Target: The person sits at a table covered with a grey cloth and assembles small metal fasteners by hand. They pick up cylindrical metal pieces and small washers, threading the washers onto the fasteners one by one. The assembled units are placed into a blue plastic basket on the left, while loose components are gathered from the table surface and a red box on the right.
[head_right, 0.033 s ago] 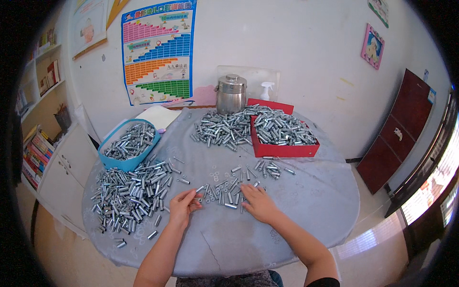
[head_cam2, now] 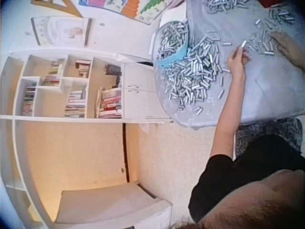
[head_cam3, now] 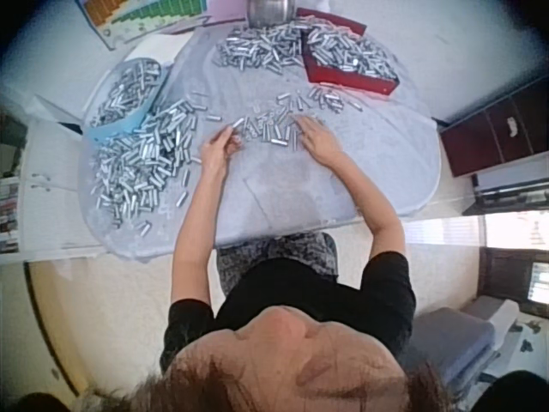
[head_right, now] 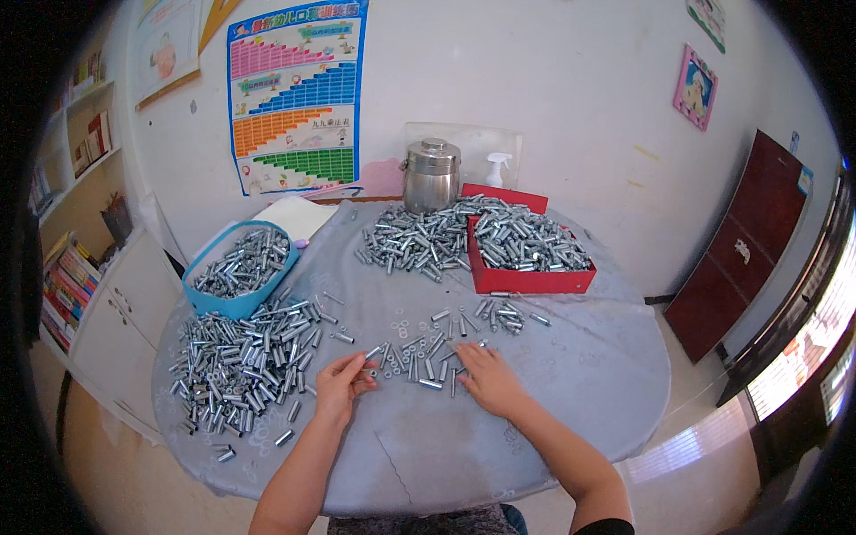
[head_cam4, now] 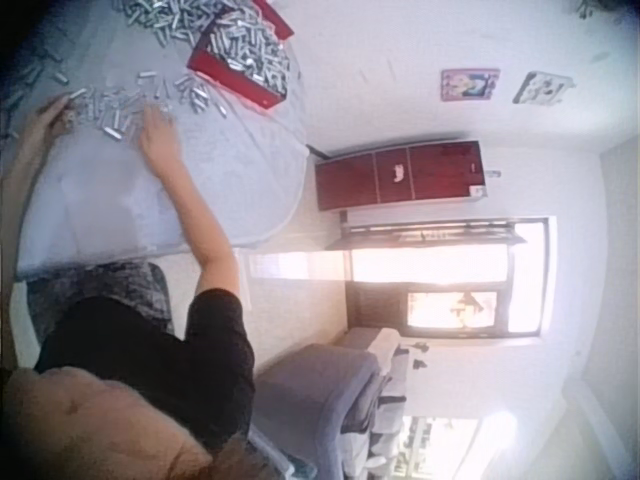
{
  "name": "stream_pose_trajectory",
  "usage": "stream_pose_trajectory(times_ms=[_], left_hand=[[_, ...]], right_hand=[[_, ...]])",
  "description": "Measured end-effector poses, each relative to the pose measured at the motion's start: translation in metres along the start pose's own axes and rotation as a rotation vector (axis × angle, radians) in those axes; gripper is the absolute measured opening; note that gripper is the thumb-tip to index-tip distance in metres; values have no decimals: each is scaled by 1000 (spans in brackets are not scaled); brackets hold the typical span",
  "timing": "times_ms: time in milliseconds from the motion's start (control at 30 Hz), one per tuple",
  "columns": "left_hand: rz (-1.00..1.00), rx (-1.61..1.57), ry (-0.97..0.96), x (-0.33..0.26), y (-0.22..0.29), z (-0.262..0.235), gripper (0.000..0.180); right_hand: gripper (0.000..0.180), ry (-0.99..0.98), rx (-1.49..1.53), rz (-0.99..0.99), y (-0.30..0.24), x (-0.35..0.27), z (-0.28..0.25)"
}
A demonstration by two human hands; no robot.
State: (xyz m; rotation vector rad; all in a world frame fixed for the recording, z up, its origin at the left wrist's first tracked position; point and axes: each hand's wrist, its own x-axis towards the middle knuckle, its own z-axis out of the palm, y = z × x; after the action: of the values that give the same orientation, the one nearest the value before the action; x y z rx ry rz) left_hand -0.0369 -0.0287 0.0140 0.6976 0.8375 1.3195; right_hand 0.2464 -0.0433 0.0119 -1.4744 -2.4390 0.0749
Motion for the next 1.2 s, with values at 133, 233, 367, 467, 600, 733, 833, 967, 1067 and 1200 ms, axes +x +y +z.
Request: stream_pose_trajectory(times_ms=[133, 233, 367, 467, 600, 733, 833, 967, 1067, 1200], left_hand=[[3, -23, -16, -2, 0, 1, 21], [-5, -19, 5, -1, -2, 1, 20], [1, 0, 3, 1, -1, 0, 20], [-5, 22, -8, 1, -2, 1, 20], [-4, 43, -16, -1, -2, 0, 21], [-8, 15, -10, -2, -2, 0, 22], [-18, 0, -18, -2, -3, 1, 22], [-31, 17, -25, -2, -3, 5, 22], [-25, 43, -18, -1, -3, 2, 22], [-29, 80, -30, 1, -5, 0, 22]], right_hand=[[48, 60, -30, 113, 10, -14, -9], [47, 154, -27, 131, 12, -12, -3], [45, 172, 77, 12, -4, 19, -5], [45, 128, 68, -114, -13, 45, 0], [43, 35, -4, -154, -16, 52, 11], [37, 57, 81, -65, -16, 26, -1], [29, 153, 44, -40, -7, 15, -4], [21, 307, 269, 88, 1, 25, -6], [18, 372, 234, 149, -11, 52, -14], [23, 159, 155, 250, 0, 91, -3]])
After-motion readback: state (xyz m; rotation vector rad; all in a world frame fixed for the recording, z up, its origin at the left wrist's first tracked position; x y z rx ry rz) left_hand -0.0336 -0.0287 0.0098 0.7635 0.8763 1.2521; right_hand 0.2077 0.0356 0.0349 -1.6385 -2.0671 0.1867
